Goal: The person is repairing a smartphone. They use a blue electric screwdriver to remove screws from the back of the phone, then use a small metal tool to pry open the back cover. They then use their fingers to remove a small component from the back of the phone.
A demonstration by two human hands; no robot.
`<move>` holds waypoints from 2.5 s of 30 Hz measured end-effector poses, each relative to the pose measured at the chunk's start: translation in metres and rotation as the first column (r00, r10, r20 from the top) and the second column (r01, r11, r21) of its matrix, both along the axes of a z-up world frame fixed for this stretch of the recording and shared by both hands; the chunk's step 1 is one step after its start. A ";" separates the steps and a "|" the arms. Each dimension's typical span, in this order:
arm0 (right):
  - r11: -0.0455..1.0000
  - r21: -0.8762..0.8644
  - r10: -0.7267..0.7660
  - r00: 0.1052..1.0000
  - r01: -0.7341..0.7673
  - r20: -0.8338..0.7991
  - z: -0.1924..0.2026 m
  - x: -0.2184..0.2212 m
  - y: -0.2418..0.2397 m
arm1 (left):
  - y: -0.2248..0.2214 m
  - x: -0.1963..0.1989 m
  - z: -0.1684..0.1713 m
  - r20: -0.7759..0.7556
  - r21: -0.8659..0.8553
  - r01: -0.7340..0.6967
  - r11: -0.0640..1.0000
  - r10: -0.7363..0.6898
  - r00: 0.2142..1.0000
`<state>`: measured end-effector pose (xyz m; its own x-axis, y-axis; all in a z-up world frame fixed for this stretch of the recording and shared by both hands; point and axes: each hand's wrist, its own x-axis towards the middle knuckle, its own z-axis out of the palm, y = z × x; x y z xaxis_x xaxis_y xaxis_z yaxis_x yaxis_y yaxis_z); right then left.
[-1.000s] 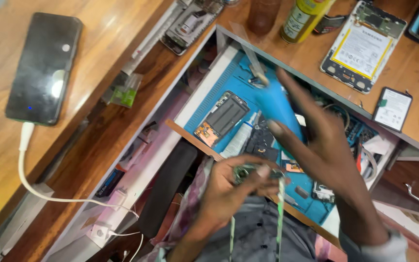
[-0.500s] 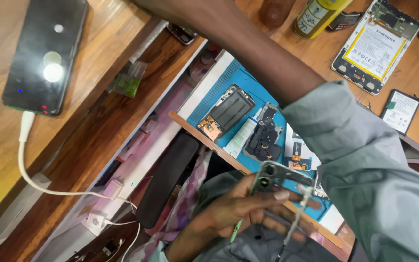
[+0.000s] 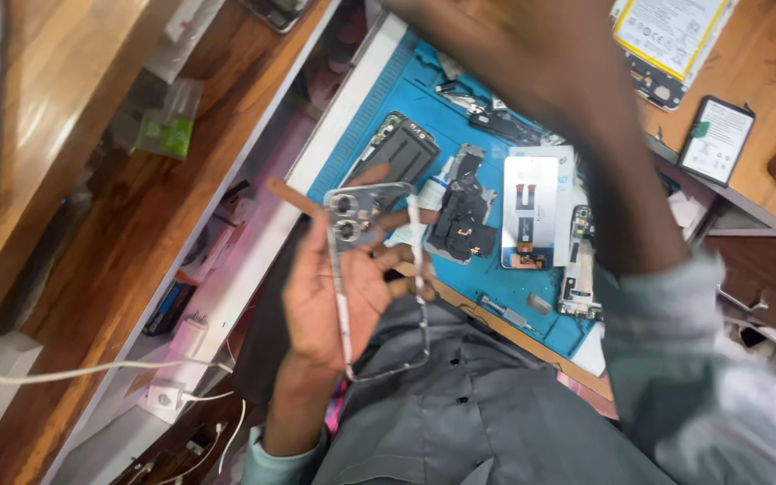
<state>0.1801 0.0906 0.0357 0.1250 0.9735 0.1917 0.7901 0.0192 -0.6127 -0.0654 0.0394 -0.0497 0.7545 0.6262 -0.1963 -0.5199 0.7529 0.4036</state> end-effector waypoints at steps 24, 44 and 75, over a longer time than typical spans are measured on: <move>0.632 -0.148 -0.765 0.643 0.761 0.038 -0.164 0.028 -0.303 | -0.032 0.095 -0.013 -0.211 0.131 0.007 0.991 0.021 0.977; 0.889 -0.177 -0.394 0.902 0.423 0.178 -0.183 -0.012 -0.274 | -0.042 0.092 0.000 -0.026 0.125 0.004 0.992 -0.001 1.000; 0.776 0.058 -0.621 0.746 0.628 0.239 -0.176 0.037 -0.305 | -0.036 0.080 -0.021 -0.247 0.144 0.049 0.988 -0.012 0.969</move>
